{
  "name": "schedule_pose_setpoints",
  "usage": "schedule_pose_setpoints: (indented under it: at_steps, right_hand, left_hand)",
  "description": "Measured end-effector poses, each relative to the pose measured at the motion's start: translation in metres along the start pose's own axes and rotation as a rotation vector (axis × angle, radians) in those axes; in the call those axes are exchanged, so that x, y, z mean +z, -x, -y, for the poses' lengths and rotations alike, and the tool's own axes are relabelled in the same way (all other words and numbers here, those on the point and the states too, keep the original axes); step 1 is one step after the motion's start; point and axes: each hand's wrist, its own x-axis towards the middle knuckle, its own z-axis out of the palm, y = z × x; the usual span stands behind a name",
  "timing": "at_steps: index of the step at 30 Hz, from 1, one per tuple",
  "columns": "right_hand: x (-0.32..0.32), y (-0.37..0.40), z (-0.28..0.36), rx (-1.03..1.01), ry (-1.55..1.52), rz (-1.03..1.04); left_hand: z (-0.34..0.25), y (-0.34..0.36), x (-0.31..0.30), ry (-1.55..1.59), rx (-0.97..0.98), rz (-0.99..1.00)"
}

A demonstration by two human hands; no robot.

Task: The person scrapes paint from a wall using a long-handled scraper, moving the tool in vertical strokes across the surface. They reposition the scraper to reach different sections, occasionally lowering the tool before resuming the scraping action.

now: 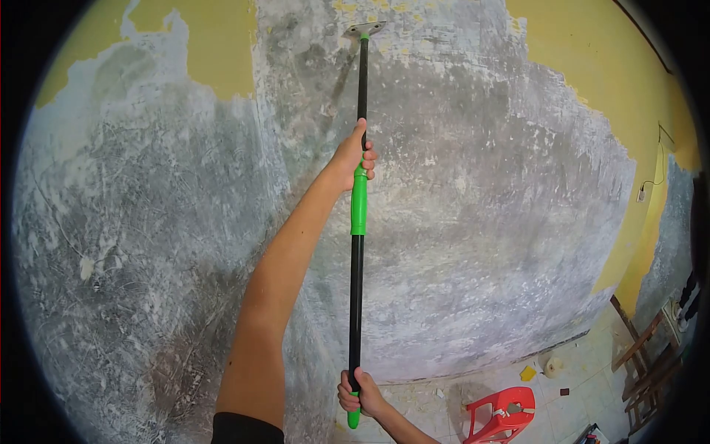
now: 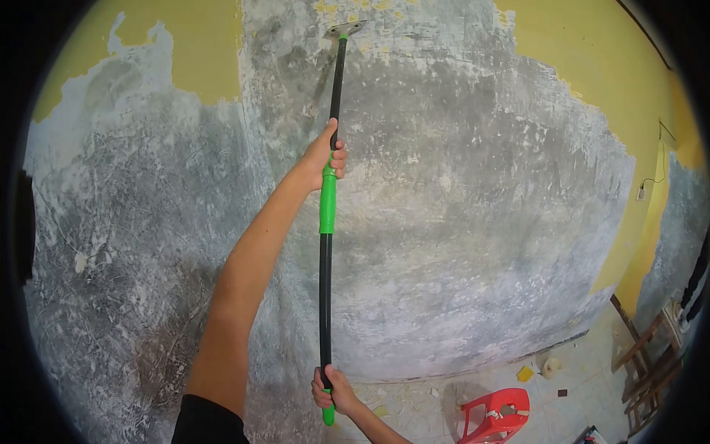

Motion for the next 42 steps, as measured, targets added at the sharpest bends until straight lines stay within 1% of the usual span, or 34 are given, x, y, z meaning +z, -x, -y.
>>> schedule_pose_setpoints:
  at_steps: [8, 14, 17, 18, 20, 23, 26, 28, 29, 30, 31, 33, 35, 36, 37, 39, 40, 41, 42]
  right_hand:
    - [-0.012, -0.025, -0.007, 0.036, 0.005, -0.041]
    - [-0.019, -0.03, 0.006, 0.007, 0.063, -0.096]
    - [-0.01, -0.027, 0.009, 0.05, 0.044, -0.101]
    - [-0.011, -0.028, 0.013, 0.043, 0.044, -0.1]
    - [-0.013, -0.033, 0.024, 0.02, 0.045, -0.099]
    - [-0.015, -0.03, 0.062, 0.02, 0.113, -0.15]
    - [-0.01, -0.012, 0.084, 0.023, 0.138, -0.158]
    - [-0.004, 0.007, 0.079, 0.007, 0.172, -0.191]
    - [-0.01, 0.017, 0.072, -0.008, 0.126, -0.184]
    - [-0.019, 0.033, 0.06, -0.016, 0.079, -0.183]
    - [-0.027, 0.048, 0.048, -0.031, 0.144, -0.23]
    - [-0.039, 0.075, 0.023, -0.057, 0.265, -0.331]
    - [-0.034, 0.1, 0.0, -0.108, 0.484, -0.462]
    - [-0.032, 0.111, -0.008, -0.125, 0.601, -0.527]
    - [-0.029, 0.123, -0.016, -0.1, 0.684, -0.611]
    - [-0.046, 0.149, -0.042, -0.045, 0.628, -0.683]
    - [-0.052, 0.165, -0.055, -0.023, 0.602, -0.72]
    - [-0.051, 0.179, -0.063, 0.044, 0.609, -0.789]
    - [-0.049, 0.195, -0.067, 0.061, 0.623, -0.817]
  left_hand:
    - [0.002, -0.01, -0.012, -0.054, 0.007, -0.056]
    - [0.003, -0.022, -0.01, -0.063, 0.011, -0.055]
    - [-0.001, -0.026, -0.014, -0.026, -0.033, -0.008]
    - [-0.002, -0.027, -0.013, -0.03, -0.006, -0.018]
    - [-0.009, -0.035, -0.005, -0.04, 0.049, -0.03]
    - [-0.03, -0.059, 0.009, -0.035, 0.1, -0.02]
    - [-0.034, -0.059, 0.022, 0.044, 0.096, 0.041]
    - [-0.015, -0.052, 0.017, 0.122, 0.1, 0.124]
    - [-0.007, -0.048, 0.016, 0.16, 0.109, 0.172]
    - [0.011, -0.037, 0.015, 0.125, 0.132, 0.182]
    - [0.032, -0.022, 0.016, 0.09, 0.154, 0.195]
    - [0.072, 0.019, 0.015, 0.201, 0.1, 0.252]
    - [0.13, 0.043, 0.002, 0.236, 0.022, 0.226]
    - [0.159, 0.057, -0.002, 0.285, 0.017, 0.272]
    - [0.186, 0.076, -0.005, 0.337, 0.012, 0.308]
    - [0.229, 0.117, -0.004, 0.464, -0.074, 0.369]
    - [0.25, 0.133, -0.002, 0.49, -0.096, 0.338]
    - [0.27, 0.15, 0.0, 0.525, -0.128, 0.33]
    - [0.279, 0.162, 0.006, 0.559, -0.155, 0.324]
